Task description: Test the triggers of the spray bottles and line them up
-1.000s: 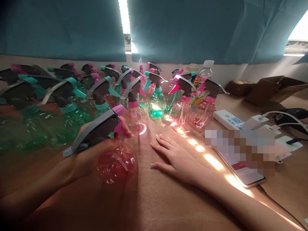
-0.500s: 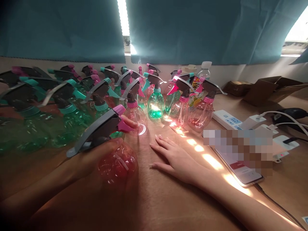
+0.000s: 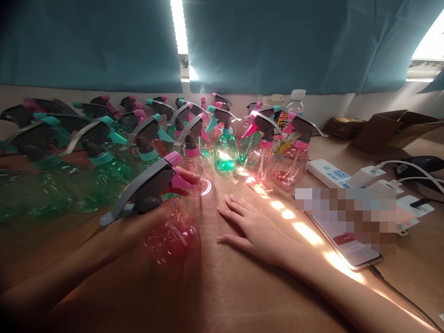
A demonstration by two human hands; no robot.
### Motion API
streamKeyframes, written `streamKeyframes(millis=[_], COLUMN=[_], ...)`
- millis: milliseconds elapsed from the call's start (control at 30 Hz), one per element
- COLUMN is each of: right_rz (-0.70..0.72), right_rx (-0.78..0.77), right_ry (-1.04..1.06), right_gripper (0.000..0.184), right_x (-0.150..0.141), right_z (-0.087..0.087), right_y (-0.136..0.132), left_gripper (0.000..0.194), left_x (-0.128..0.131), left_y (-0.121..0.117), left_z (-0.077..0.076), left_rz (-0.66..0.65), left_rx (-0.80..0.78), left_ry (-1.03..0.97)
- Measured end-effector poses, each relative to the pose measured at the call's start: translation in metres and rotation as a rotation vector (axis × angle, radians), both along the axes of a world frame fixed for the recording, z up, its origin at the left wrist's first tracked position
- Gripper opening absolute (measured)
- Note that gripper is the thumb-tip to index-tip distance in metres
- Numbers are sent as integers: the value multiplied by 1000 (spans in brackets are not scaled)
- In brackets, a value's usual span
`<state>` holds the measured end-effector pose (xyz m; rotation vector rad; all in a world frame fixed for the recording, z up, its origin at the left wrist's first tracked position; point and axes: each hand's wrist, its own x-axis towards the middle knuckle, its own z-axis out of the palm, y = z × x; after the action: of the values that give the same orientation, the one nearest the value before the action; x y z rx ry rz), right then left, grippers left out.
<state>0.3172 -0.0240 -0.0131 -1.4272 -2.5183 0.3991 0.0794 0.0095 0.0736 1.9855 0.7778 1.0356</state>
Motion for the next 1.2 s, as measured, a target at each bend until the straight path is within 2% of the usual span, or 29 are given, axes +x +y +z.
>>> streamKeyframes(millis=[367,633,800,1000,1200], right_rz=[10,19,10,10,9], right_rx=[20,33,26,22,19], right_ry=[-54,-27,-14,-32,-39], right_gripper=[73,71,69,70,70], right_x=[0,0,0,-1,-2], right_z=[0,-2,-1,0,0], right_y=[0,0,0,0,-1], left_gripper=[27,38,40,27,15], left_x=[4,4,2,1,1], left_y=[-2,1,0,1,-3], left_z=[3,3,3,6,11], left_rz=[17,-20,4,19,41], left_rx=[41,-105,-33,159,151], left_ry=[-8,18,86,71,99])
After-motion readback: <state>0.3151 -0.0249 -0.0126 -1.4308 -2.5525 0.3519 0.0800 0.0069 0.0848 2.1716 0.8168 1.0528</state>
